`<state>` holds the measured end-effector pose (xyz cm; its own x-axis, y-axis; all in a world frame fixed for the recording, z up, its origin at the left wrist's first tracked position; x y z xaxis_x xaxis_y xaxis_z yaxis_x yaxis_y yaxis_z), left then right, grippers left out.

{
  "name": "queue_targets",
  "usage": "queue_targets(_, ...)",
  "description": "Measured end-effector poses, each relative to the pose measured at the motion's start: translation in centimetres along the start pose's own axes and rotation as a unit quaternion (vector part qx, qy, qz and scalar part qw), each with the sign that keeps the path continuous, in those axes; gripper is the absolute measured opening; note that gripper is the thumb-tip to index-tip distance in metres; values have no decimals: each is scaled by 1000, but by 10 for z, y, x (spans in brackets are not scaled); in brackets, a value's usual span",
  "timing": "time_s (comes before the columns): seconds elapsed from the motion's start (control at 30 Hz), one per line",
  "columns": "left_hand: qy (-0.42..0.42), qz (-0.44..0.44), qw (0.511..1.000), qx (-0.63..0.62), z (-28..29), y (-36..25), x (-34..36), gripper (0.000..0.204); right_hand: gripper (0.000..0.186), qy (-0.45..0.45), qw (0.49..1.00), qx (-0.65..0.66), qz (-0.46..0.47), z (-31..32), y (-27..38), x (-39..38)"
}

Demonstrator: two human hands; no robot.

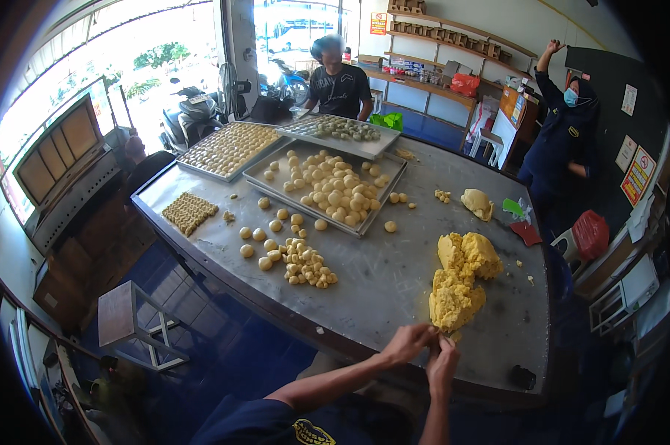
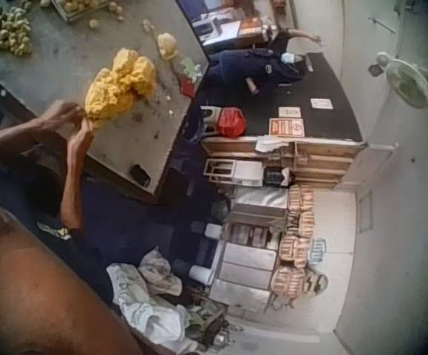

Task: The person shapes portions of dough by hand on a metal table, places the shaped pieces onto a tray, and later uses a red scraper to gather and flatten more dough on the table.

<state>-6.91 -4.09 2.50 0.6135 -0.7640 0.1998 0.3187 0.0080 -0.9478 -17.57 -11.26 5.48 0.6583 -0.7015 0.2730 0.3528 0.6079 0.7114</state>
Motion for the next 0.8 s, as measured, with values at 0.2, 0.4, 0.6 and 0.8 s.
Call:
queue_targets(0.2, 100, -20, 974, 204, 8, 47, 8, 22, 31, 59, 989, 32, 129, -10, 28, 1)
queue_targets(0.4, 54, -34, 986, 155, 10, 41, -4, 25, 22, 43, 997, 67, 18, -9, 29, -1)
queue_targets(0.6, 83, -62, 993, 55, 17, 24, -7, 26, 34, 55, 994, 40, 85, -19, 21, 2)
queue_targets(0.8, 135, -113, 984, 3, 6, 21, -7, 25, 68, 153, 977, 129, -79, -28, -31, 26)
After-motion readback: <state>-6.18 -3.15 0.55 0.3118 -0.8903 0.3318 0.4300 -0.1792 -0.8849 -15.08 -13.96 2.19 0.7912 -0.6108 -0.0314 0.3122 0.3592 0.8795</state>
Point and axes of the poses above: each hand's wrist, its own x-axis towards the middle knuckle, its own z-axis out of the back of the hand, y = z × x, the point moved 5 cm from there along x, towards the middle knuckle, and after that the axes turned 4 degrees about -z, right-handed, at the moved point
